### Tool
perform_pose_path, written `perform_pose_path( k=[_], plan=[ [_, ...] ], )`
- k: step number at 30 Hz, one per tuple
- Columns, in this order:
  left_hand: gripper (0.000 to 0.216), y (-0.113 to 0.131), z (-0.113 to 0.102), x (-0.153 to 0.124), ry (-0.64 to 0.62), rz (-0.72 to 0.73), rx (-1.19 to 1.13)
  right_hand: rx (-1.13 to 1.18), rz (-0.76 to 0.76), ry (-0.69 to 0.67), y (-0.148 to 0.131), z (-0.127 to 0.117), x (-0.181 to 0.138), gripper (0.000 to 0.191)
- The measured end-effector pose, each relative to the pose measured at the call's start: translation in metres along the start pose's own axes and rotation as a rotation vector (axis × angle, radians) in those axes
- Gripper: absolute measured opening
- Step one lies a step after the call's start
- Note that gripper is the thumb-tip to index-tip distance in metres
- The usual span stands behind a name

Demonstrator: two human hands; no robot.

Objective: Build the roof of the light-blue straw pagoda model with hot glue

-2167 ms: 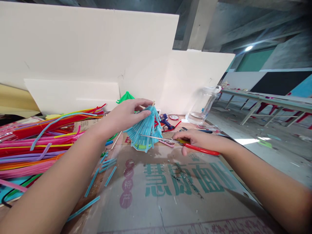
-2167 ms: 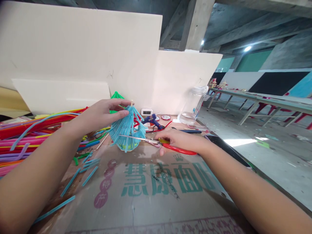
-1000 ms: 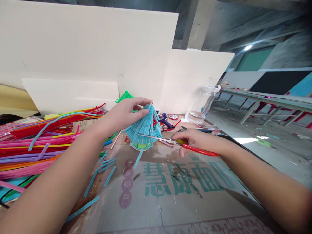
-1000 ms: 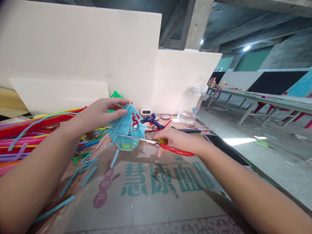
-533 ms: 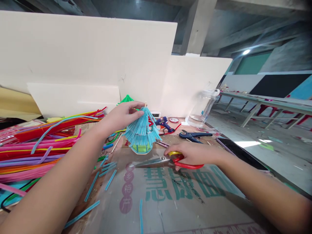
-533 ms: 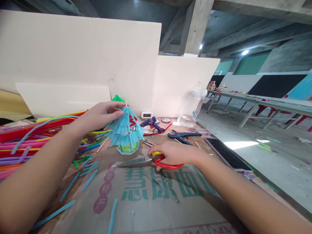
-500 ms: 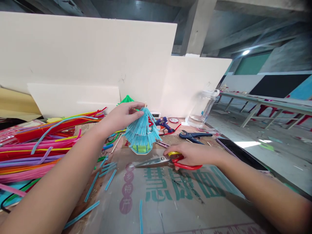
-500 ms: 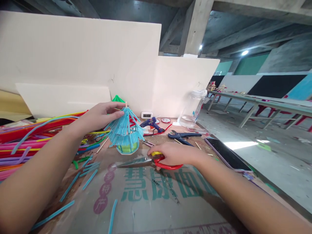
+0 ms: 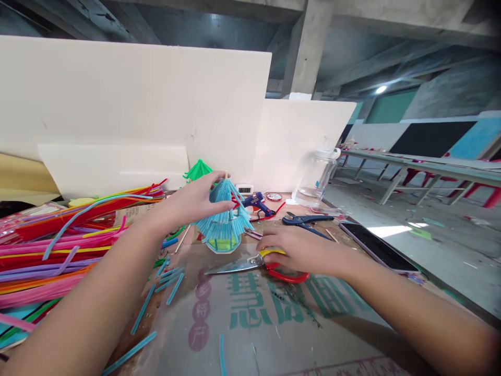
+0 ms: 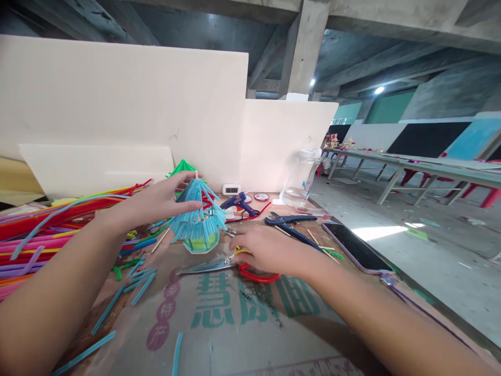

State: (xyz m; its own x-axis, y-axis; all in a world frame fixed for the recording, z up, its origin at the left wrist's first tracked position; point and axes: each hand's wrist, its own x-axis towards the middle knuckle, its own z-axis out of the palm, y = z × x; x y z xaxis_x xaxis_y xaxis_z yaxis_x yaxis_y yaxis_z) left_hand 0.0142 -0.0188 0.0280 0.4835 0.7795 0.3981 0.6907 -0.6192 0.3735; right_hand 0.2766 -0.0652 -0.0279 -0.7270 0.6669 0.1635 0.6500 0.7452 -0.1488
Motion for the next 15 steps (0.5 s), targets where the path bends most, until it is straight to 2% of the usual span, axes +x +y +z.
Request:
perform_pose_path(
  k=[5, 9, 15],
  plan=[
    [0.053, 0.000, 0.009, 0.005, 0.073, 0.017, 0.018, -0.139, -0.046, 0.101, -0.017, 0.001, 0.017, 0.018],
    [0.051, 0.000, 0.008, 0.005, 0.083, 0.002, 0.034, -0.180, -0.039, 0.157, -0.024, -0.005, 0.033, 0.021],
    [0.055, -0.003, 0.000, 0.002, 0.001, 0.015, -0.050, 0.148, 0.200, 0.387, -0.017, -0.015, 0.067, 0.022]
  ],
)
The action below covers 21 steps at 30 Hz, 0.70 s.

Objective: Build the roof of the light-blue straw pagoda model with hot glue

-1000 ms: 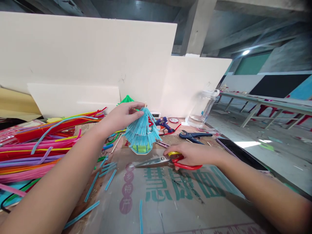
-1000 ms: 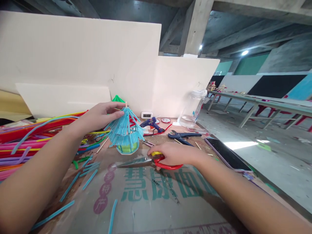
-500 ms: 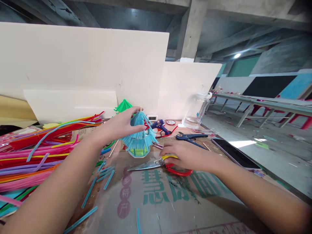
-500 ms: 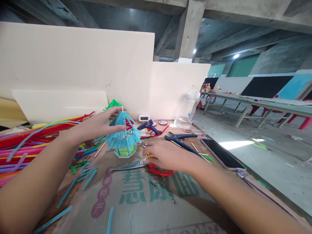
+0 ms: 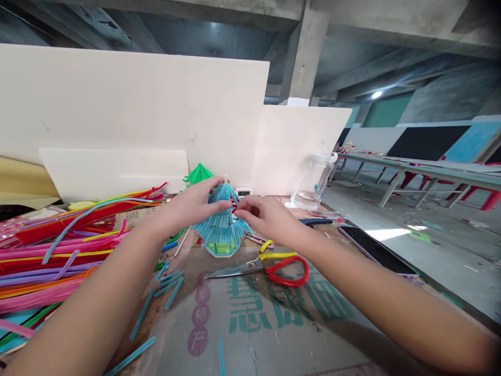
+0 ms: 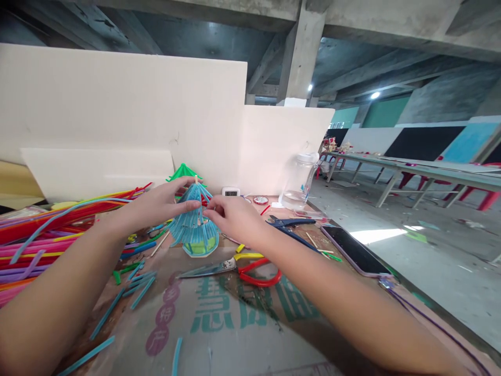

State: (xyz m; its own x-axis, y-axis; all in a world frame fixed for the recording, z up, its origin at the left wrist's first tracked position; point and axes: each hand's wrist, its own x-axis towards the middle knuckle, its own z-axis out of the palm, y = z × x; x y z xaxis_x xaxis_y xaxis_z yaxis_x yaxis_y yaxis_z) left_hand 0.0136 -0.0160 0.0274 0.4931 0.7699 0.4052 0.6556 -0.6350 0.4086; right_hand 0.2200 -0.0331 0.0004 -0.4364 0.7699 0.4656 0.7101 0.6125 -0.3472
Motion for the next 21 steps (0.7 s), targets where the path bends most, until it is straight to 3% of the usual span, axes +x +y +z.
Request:
perform_pose_path(
  k=[6, 12, 16, 21],
  plan=[
    [0.060, 0.004, -0.002, -0.001, 0.003, -0.004, 0.040, 0.278, 0.113, 0.072, 0.003, 0.013, 0.018, 0.023],
    [0.057, 0.012, 0.004, 0.002, 0.025, 0.014, 0.081, 0.446, 0.158, 0.023, 0.007, 0.016, 0.016, 0.023],
    [0.052, 0.014, 0.005, 0.002, 0.026, -0.002, 0.099, 0.463, 0.123, -0.031, 0.010, 0.014, 0.012, 0.021],
    [0.047, 0.016, 0.008, 0.003, 0.056, 0.011, 0.119, 0.473, 0.148, 0.013, 0.010, 0.017, 0.006, 0.023]
  ],
)
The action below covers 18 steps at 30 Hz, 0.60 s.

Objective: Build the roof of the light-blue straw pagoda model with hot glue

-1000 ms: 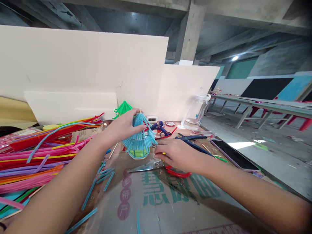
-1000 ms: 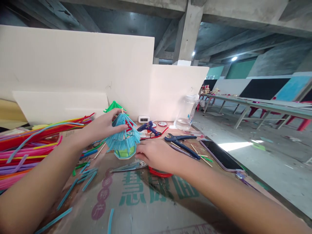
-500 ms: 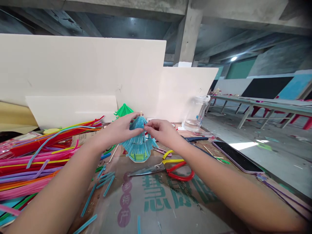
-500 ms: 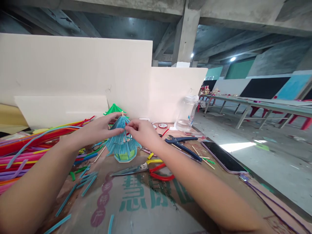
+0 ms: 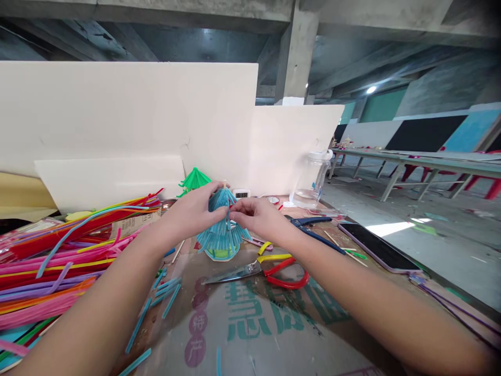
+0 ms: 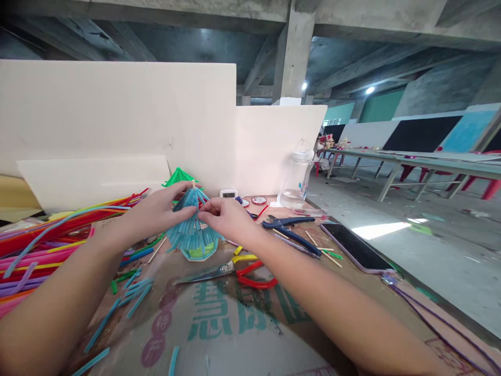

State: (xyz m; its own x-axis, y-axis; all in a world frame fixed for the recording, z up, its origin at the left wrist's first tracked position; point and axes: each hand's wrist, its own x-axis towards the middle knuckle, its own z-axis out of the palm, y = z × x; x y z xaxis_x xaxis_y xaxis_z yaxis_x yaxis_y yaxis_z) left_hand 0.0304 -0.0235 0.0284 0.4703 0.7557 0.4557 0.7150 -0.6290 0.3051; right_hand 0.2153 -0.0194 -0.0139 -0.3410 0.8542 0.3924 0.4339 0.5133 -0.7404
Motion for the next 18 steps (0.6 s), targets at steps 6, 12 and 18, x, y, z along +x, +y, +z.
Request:
perform_pose_path(
  k=[6, 12, 18],
  plan=[
    [0.037, 0.002, 0.001, 0.000, 0.004, -0.008, 0.046, -0.009, -0.038, 0.062, 0.004, 0.008, 0.000, 0.021],
    [0.032, 0.003, 0.001, 0.001, -0.002, -0.007, 0.053, -0.070, -0.050, 0.100, 0.004, 0.011, -0.002, 0.020],
    [0.036, 0.005, -0.002, -0.001, -0.010, -0.030, 0.056, -0.078, -0.068, 0.096, 0.004, 0.011, -0.002, 0.020]
  ],
)
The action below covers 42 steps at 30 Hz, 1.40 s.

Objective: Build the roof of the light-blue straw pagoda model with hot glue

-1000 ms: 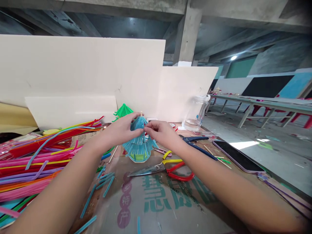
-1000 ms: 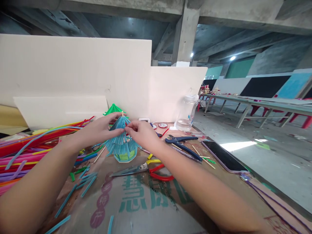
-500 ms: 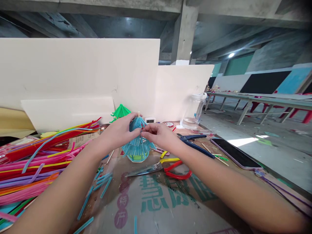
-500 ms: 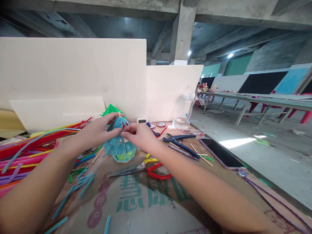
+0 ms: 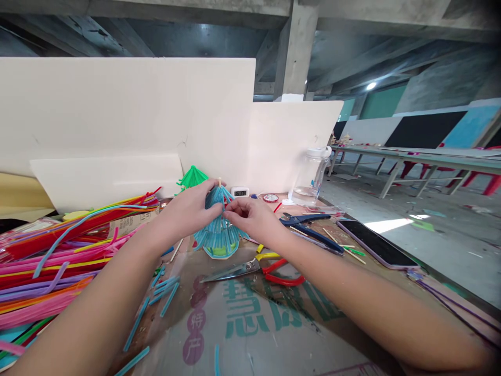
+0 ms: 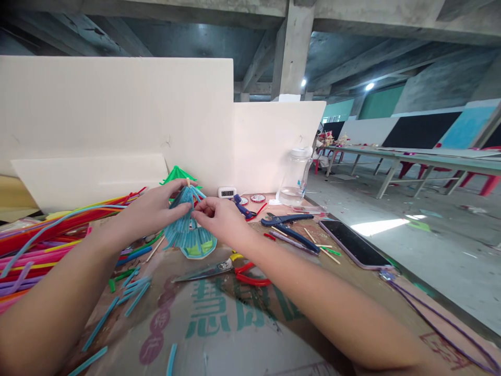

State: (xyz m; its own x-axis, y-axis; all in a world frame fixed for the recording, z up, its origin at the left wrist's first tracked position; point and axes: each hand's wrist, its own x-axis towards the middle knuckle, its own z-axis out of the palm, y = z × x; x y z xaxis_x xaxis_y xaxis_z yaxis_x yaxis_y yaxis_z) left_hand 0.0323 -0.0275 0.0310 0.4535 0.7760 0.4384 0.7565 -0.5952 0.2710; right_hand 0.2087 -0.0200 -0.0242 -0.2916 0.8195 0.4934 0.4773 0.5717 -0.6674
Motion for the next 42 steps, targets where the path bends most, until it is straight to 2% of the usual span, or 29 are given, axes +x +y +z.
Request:
perform_pose_path(
  k=[7, 18, 27, 42],
  plan=[
    [0.055, -0.008, -0.011, -0.003, -0.093, -0.039, -0.146, 0.003, -0.007, 0.008, 0.002, 0.000, 0.000, 0.019],
    [0.046, -0.002, -0.006, -0.004, -0.007, 0.011, -0.028, 0.015, -0.021, 0.005, 0.002, 0.001, 0.000, 0.025],
    [0.042, 0.003, -0.004, -0.003, -0.003, 0.011, 0.054, -0.023, -0.034, 0.043, -0.004, -0.003, -0.002, 0.022],
    [0.042, 0.006, -0.004, -0.004, -0.006, -0.002, 0.065, -0.023, -0.051, 0.024, -0.002, -0.001, -0.004, 0.022]
  ],
)
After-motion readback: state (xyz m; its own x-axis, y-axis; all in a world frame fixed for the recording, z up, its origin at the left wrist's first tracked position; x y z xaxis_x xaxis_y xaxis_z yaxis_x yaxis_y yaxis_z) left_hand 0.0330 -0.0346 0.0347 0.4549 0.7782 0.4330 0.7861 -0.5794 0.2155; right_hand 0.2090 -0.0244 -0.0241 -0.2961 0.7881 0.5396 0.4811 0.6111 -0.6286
